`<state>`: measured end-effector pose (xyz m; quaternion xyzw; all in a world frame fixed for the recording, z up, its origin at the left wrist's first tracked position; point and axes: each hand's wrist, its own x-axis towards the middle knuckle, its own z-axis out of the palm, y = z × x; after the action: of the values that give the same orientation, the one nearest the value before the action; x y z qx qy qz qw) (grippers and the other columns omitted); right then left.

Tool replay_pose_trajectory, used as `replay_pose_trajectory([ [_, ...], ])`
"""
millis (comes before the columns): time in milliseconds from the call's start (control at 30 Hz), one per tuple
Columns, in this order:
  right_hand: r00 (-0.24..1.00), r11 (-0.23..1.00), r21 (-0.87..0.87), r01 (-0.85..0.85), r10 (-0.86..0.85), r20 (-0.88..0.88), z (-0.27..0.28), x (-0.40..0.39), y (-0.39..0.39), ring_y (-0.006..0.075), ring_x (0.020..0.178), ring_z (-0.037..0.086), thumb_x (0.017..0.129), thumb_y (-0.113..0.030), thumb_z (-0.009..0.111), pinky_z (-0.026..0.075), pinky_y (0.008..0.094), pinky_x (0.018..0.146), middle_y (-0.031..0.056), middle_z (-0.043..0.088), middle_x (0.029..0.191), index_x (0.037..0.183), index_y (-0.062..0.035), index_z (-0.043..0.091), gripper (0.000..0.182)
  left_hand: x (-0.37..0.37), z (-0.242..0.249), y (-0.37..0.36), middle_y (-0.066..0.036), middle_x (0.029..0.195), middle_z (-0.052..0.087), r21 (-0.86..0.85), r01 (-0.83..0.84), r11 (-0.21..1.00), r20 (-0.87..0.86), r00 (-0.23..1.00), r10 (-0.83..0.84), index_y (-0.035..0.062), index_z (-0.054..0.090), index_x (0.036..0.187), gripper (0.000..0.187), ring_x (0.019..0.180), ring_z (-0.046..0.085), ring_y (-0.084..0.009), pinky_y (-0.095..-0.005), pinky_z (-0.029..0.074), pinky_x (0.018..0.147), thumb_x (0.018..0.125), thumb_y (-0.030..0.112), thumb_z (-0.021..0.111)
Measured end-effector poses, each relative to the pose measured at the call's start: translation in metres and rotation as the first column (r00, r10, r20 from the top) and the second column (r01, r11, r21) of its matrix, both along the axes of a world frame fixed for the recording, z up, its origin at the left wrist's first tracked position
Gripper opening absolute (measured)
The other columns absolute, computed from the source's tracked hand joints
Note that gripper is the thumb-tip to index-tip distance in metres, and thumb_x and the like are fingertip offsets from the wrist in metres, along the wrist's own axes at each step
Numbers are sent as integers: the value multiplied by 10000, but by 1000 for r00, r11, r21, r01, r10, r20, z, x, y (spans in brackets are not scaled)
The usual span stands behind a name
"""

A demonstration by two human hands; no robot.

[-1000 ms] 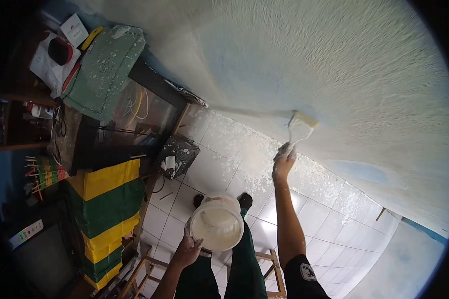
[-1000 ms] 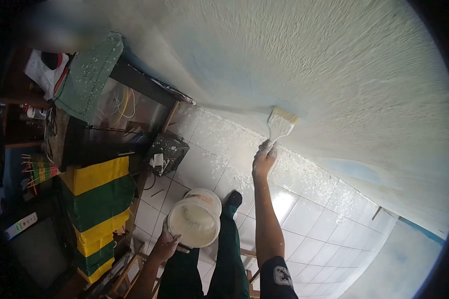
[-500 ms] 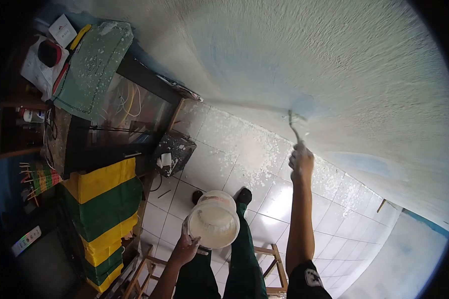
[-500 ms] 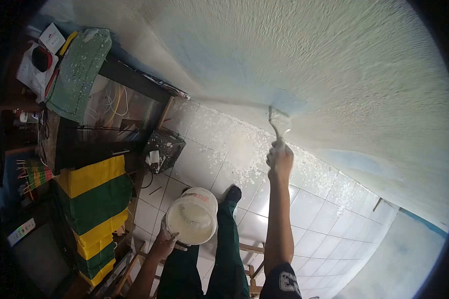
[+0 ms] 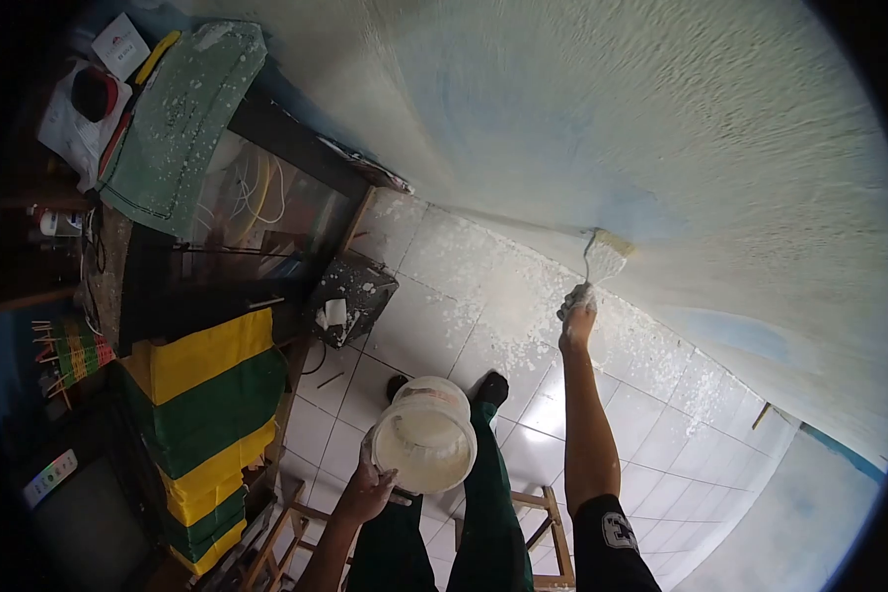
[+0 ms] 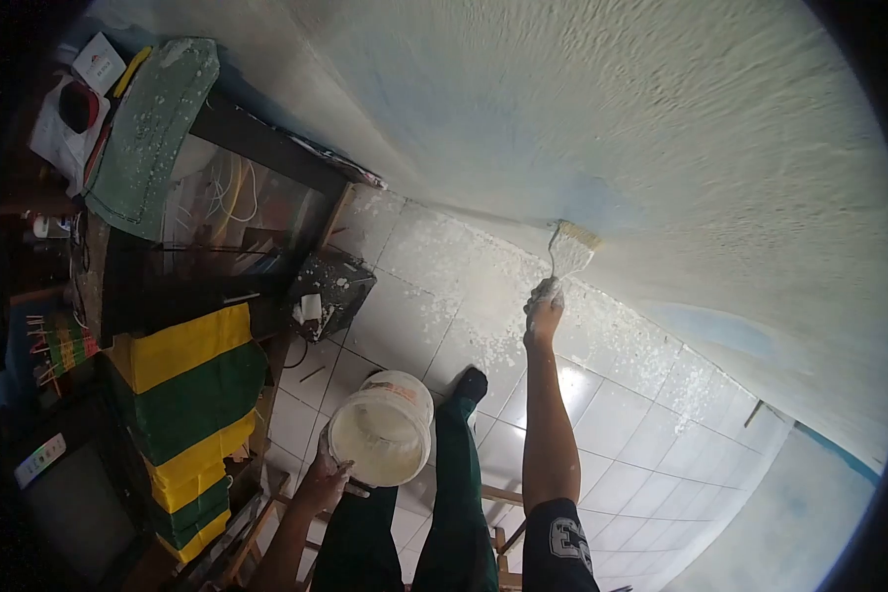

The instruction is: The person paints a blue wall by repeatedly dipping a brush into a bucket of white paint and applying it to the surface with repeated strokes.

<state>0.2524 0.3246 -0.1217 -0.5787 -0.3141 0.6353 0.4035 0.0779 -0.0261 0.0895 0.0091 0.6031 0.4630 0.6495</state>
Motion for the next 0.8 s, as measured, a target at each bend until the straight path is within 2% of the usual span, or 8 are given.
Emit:
replay_pose_trajectory([
  [233, 997, 882, -470, 31, 5, 76, -117, 25, -6, 91, 383, 293, 865, -466, 464, 244, 240, 354, -29, 360, 536, 780, -88, 452, 388, -7, -11, 12, -174, 1300, 285, -180, -10, 984, -37, 999, 4, 142, 23, 1352, 712, 1096, 457, -284, -331, 579, 645, 813, -14, 463],
  [333, 998, 931, -361, -60, 61, -9, -121, 27, 23, 85, 380, 286, 892, -396, 448, 225, 224, 349, -36, 342, 536, 781, -96, 453, 320, -6, -15, 9, -181, 1302, 278, -206, 15, 979, -70, 997, -30, 158, -4, 1350, 710, 1058, 490, -287, -332, 582, 617, 823, -5, 442],
  [400, 997, 911, -408, -65, 43, -63, -90, 22, 40, 73, 381, 272, 899, -364, 442, 213, 217, 347, -46, 326, 533, 768, -103, 449, 292, -8, -21, 6, -204, 1311, 253, -166, 70, 984, -65, 995, -82, 202, -64, 1345, 717, 1020, 523, -330, -341, 585, 578, 835, -26, 385],
  [500, 991, 917, -379, -125, 97, -93, -16, 25, 51, 56, 382, 250, 904, -339, 439, 197, 209, 345, -60, 301, 528, 747, -110, 439, 278, -12, 0, 19, -192, 1326, 244, -303, 128, 944, -17, 990, -140, 148, -31, 1354, 716, 1116, 448, -311, -380, 532, 768, 825, -2, 428],
  [600, 992, 952, -277, -128, 122, -38, 78, 30, 40, 25, 379, 252, 891, -338, 477, 194, 185, 342, -78, 292, 516, 741, -91, 468, 290, -6, -30, -12, -178, 1339, 241, 2, 126, 992, -266, 956, -121, 73, 20, 1356, 716, 1209, 335, -272, -372, 343, 974, 812, 39, 484],
  [667, 992, 976, -189, -113, 120, 29, 156, 25, 21, 13, 388, 240, 898, -306, 473, 194, 171, 350, -87, 276, 521, 762, -78, 481, 265, -5, -29, -13, -173, 1335, 254, -3, 39, 999, -173, 984, -39, 35, 52, 1350, 711, 1239, 276, -248, -337, 221, 1018, 802, 56, 505],
  [733, 984, 985, -62, -160, 164, 71, 213, 29, 2, 6, 406, 245, 915, -296, 447, 196, 161, 355, -82, 288, 540, 789, -61, 485, 269, -7, -25, -14, -171, 1330, 264, -50, 31, 998, -130, 991, -37, 30, 57, 1349, 714, 1240, 271, -243, -333, 219, 1018, 797, 60, 507],
  [800, 997, 996, 45, -79, 80, -5, 250, 32, -17, 3, 429, 262, 929, -309, 413, 197, 155, 359, -66, 317, 572, 804, -54, 477, 291, -13, -16, -4, -172, 1324, 271, -97, 67, 993, -114, 990, -78, 56, 35, 1352, 719, 1207, 325, -255, -352, 338, 954, 799, 55, 494],
])
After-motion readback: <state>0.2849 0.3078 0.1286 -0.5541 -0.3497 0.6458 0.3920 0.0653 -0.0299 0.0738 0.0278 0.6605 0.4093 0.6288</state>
